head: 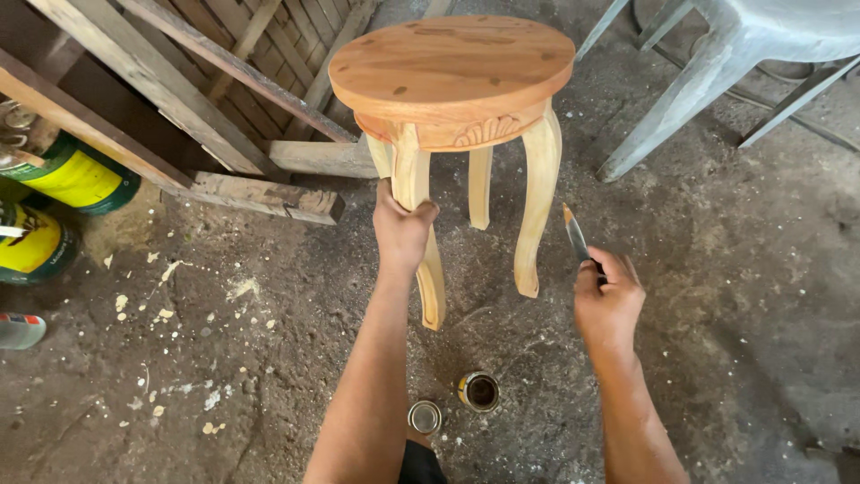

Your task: The person applies wood filler to the seat and legs of a wooden stool using a small knife, smoothing the material into decorative carvings and wiping the surface with a rag.

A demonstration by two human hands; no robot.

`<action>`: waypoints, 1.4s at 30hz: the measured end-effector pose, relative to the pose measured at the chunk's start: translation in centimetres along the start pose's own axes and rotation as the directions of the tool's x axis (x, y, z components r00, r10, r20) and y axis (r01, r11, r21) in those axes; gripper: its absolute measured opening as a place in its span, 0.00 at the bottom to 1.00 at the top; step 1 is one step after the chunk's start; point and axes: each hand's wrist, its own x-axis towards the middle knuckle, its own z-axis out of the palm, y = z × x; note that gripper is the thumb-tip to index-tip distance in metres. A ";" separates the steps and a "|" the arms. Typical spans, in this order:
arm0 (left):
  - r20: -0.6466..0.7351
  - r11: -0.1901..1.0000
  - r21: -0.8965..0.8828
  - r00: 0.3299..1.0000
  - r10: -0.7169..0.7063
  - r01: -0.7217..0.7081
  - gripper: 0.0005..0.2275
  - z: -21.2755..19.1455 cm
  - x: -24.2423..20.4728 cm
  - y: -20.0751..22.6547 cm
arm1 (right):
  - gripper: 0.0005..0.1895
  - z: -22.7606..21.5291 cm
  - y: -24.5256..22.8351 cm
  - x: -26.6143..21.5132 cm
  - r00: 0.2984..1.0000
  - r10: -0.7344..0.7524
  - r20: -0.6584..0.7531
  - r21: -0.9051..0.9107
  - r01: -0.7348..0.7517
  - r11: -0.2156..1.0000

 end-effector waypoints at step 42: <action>-0.141 0.991 0.113 0.987 0.081 -0.065 0.12 1.1 -0.7 0.3 | 0.11 3.5 -6.8 11.3 0.836 -0.547 -0.043 -0.025 0.546 0.837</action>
